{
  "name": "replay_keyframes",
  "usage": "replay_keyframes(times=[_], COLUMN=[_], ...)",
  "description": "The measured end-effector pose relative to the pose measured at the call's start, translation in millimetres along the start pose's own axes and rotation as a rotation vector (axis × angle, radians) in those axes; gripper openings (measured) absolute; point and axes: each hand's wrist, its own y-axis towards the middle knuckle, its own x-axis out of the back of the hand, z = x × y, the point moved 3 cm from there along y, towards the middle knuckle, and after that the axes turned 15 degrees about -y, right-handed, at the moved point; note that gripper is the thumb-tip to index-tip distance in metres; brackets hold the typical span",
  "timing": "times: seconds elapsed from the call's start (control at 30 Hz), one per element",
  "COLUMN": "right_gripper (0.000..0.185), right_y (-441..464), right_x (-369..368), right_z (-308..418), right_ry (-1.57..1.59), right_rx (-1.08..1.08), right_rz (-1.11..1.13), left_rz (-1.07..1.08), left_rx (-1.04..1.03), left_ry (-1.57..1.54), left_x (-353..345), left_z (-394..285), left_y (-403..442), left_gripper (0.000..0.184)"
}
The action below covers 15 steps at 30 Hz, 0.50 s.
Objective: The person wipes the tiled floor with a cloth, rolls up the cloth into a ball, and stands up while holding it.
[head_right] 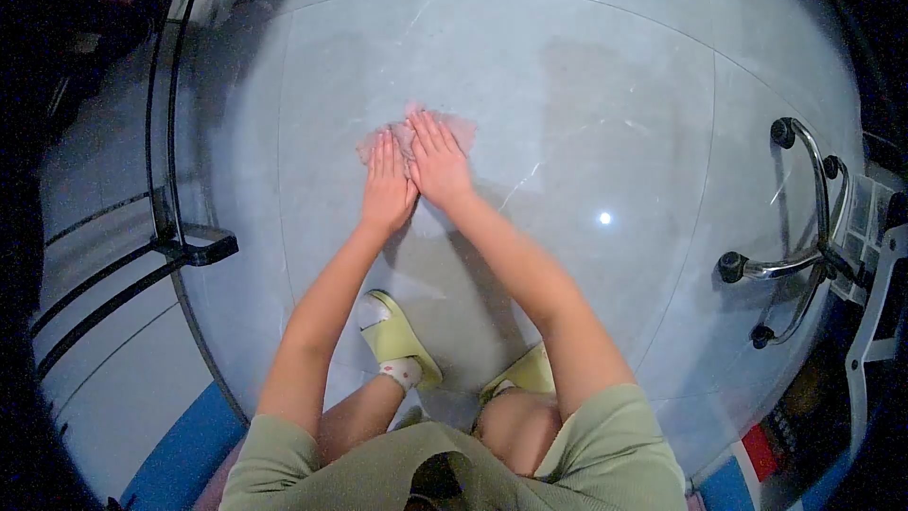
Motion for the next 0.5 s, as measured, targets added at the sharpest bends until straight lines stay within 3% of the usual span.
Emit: replay_keyframes(times=[0.13,0.23,0.37,0.5], right_gripper=[0.052,0.051,0.052,0.051], right_y=[-37,-86,-143,-200], right_x=[9,20,44,52], right_z=[24,49,54,20], right_ry=[0.024,0.156,0.226,0.291], right_rx=[0.133,0.242,0.290,0.106], right_rz=[0.104,0.174,0.276,0.266], left_rz=[0.014,0.081,0.252,0.449], left_rx=[-0.024,0.108,0.133,-0.002], left_ry=[-0.107,-0.044,-0.033,-0.072], left_x=[0,-20,-32,-56], left_z=[-9,-15,-47,-84], left_y=[-47,-118,-169,-163], left_gripper=[0.067,0.071,0.073,0.074])
